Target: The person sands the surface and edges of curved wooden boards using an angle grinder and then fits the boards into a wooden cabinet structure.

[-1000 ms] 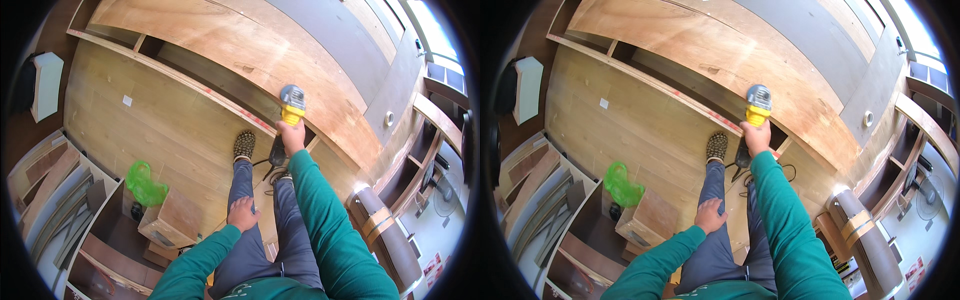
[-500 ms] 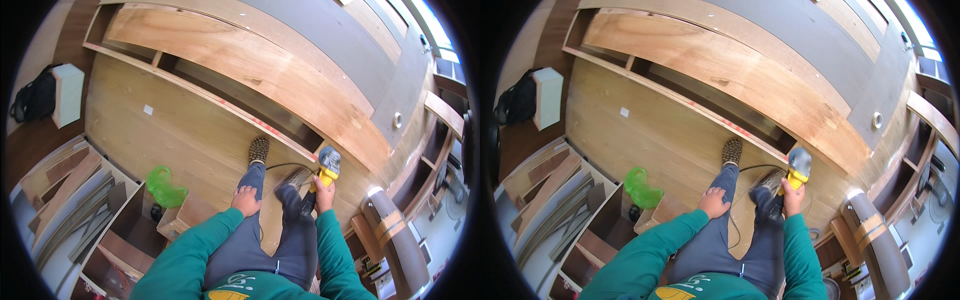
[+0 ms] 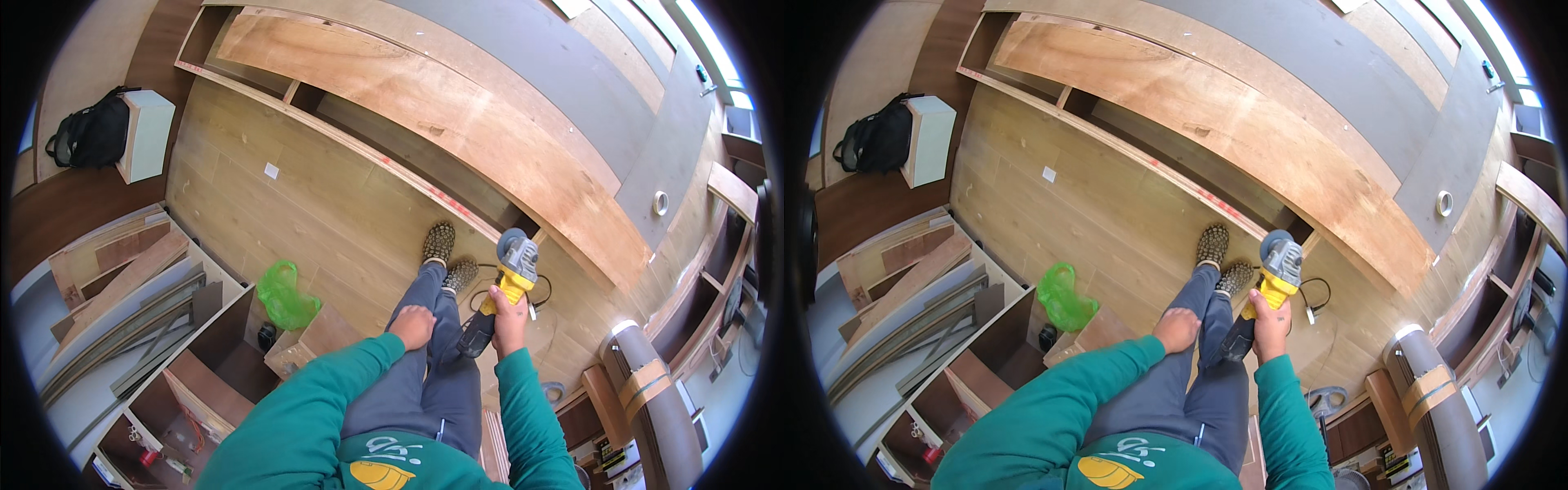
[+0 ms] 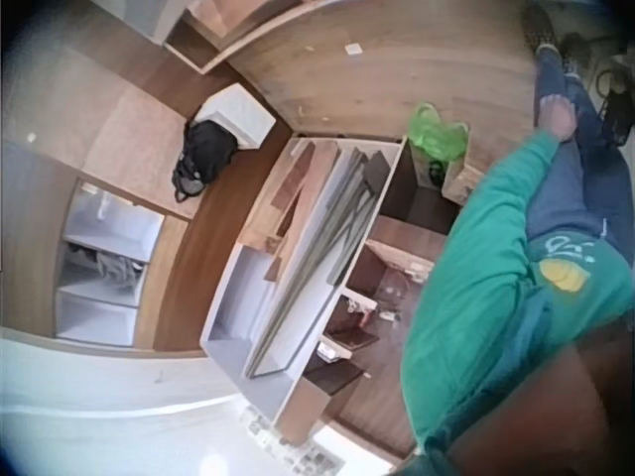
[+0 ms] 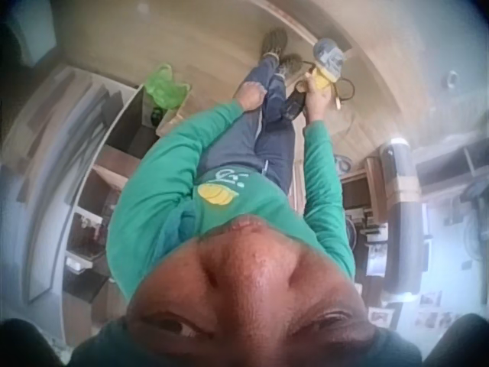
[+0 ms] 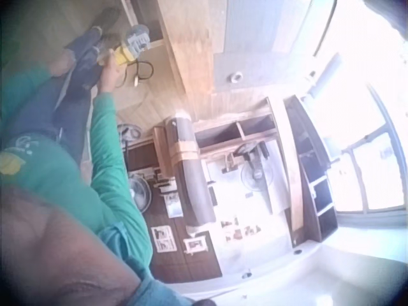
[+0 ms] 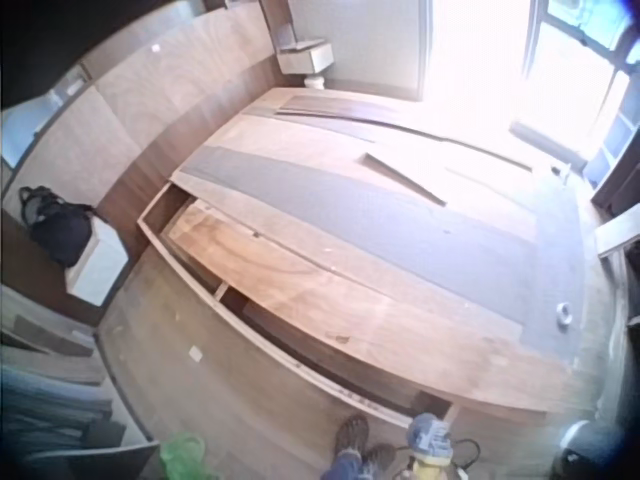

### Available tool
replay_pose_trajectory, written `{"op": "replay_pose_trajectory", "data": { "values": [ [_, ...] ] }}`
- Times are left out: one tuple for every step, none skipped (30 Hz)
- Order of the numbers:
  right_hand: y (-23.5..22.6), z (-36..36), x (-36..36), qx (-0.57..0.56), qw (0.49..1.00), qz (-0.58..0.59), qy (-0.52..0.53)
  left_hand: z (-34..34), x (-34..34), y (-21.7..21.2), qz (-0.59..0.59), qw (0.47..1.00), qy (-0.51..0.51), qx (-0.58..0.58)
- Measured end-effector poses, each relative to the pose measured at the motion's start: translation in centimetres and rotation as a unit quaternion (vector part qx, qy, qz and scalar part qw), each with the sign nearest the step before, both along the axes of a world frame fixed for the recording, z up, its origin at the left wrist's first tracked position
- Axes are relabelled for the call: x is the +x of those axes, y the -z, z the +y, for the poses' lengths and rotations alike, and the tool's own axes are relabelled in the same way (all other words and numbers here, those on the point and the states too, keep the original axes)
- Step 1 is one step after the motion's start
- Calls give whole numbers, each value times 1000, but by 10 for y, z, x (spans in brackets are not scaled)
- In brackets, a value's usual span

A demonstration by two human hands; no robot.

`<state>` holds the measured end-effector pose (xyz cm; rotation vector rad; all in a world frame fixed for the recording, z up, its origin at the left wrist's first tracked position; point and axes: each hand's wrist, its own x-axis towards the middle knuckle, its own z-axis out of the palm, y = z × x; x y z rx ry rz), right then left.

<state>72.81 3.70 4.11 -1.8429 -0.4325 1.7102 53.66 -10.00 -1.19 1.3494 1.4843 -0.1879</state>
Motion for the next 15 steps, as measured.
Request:
{"op": "replay_pose_trajectory", "data": {
  "values": [
    [-2,-1,-3,3,1000,4,-14,4,-4,-2,0,999,-39,32],
    [-6,-3,-6,5,1000,9,-28,8,-8,-4,-1,995,-77,63],
    [-11,-3,-10,6,999,16,-35,13,-13,-5,-1,988,-117,97],
    [-13,-5,-13,4,999,24,-32,20,-20,-9,-32,980,-172,95],
    [-14,-6,-16,1,999,31,-29,28,-28,-14,-64,968,-225,93],
    [-17,-6,-22,-2,999,39,-27,33,-36,-17,-95,952,-278,89],
    [-21,-7,-31,1,999,34,-27,34,-45,-16,-104,937,-326,62],
    [-26,-8,-42,4,999,28,-26,33,-56,-17,-85,939,-332,26],
    [-27,-7,-55,9,999,25,-26,33,-72,-16,-65,939,-337,-8],
    [-28,-7,-68,8,999,29,-24,34,-88,-14,-45,938,-341,-42],
    [-29,-9,-80,6,999,34,-21,28,-103,-9,-35,931,-362,-38],
    [-28,-12,-93,0,999,37,-19,18,-117,1,-33,928,-367,-45],
    [-28,-13,-109,-9,999,41,-14,11,-134,7,-31,926,-374,-52],
    [-27,-12,-125,-12,999,33,-11,4,-151,14,-27,923,-380,-58],
    [-29,-13,-143,-17,1000,21,-5,2,-169,14,-28,924,-374,-67]
  ]
}}
